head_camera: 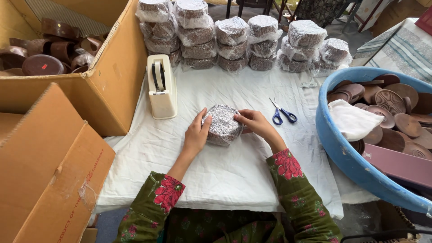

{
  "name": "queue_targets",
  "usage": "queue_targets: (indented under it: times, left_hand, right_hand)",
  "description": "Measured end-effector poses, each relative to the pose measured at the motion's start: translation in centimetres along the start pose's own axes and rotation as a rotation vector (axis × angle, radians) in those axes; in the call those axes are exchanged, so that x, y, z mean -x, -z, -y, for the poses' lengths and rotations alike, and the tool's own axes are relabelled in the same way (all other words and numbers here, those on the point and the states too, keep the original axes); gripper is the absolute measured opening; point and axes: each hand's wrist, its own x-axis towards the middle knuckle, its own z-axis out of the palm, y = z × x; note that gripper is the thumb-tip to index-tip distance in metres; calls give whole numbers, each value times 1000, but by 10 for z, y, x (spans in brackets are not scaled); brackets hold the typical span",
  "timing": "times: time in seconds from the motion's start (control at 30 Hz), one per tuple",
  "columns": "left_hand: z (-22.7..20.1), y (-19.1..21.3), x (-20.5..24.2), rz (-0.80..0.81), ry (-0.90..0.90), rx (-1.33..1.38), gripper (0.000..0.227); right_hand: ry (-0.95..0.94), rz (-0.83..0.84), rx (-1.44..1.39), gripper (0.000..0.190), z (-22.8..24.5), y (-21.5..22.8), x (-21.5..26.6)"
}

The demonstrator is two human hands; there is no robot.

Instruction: The person wraps a stack of brown circular items in plastic wrap and secures it with tape, then places it with other wrapped stacks. They then pick up a brown pot, wipe it with a white cloth, and place it on the table. Finally, they pick up a brown lid, wipe it with the cloth, and place it on the table.

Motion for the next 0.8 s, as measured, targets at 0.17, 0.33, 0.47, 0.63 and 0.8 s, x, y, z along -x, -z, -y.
queue_targets:
  times: [0.17, 0.33, 0.47, 0.63, 0.8]
  left_hand:
    - [-10, 7, 3, 26, -4, 24, 60]
    - [-18, 3, 6, -22, -210, 58, 62]
    - [-3, -2, -2, 58, -73, 36, 71]
    - [20, -4, -14, 43, -10, 128, 81]
    - [8, 16, -12, -108, 96, -67, 85]
  right_hand:
    - [-20, -28, -74, 46, 3, 2, 2]
    - [45, -97, -141, 49, 11, 11, 10]
    - [-77, -66, -94, 49, -5, 10, -3]
    - [120, -225, 263, 57, -9, 10, -5]
    - [-87, -75, 98, 63, -10, 8, -3]
